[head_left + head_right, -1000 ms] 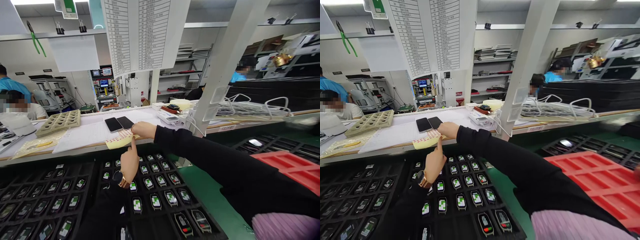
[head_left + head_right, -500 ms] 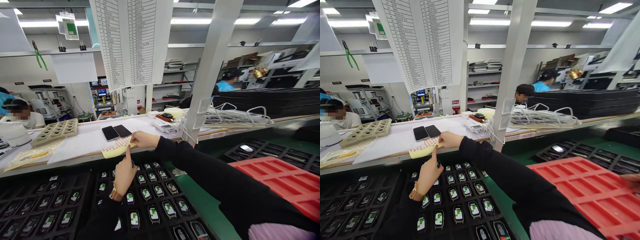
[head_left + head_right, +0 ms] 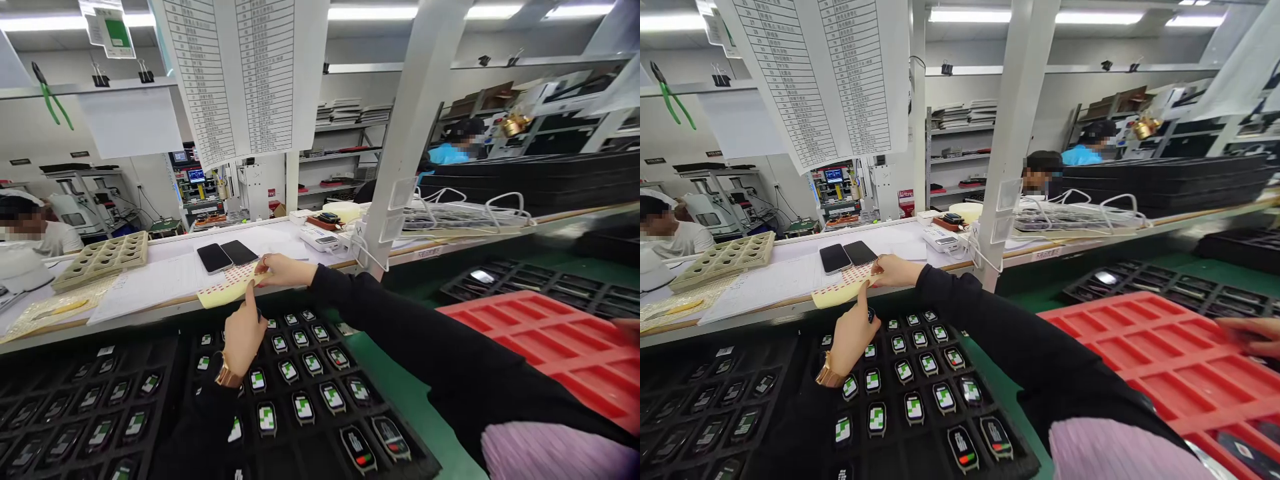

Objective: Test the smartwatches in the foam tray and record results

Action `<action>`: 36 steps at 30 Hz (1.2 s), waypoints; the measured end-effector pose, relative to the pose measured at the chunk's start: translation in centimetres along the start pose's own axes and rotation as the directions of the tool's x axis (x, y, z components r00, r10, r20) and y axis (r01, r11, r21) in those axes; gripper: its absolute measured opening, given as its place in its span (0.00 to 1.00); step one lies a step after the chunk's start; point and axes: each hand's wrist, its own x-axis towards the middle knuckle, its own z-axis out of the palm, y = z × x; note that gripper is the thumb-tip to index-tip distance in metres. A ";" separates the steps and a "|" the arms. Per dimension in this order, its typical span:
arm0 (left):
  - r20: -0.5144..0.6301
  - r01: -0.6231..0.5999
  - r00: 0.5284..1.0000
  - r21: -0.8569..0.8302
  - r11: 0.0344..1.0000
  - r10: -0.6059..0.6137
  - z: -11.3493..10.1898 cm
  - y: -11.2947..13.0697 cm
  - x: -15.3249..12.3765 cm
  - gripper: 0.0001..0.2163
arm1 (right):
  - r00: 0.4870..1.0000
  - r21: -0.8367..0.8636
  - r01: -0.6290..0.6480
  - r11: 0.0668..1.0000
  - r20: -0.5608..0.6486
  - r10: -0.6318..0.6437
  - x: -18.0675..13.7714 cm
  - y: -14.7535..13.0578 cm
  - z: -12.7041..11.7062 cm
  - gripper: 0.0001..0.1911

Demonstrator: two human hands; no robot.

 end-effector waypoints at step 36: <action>0.020 0.031 0.999 -0.151 0.988 -0.028 -0.2 -0.7 -0.3 0.37 | 0.998 0.062 -0.062 0.996 -0.014 0.063 0.7 -0.6 0.6 0.09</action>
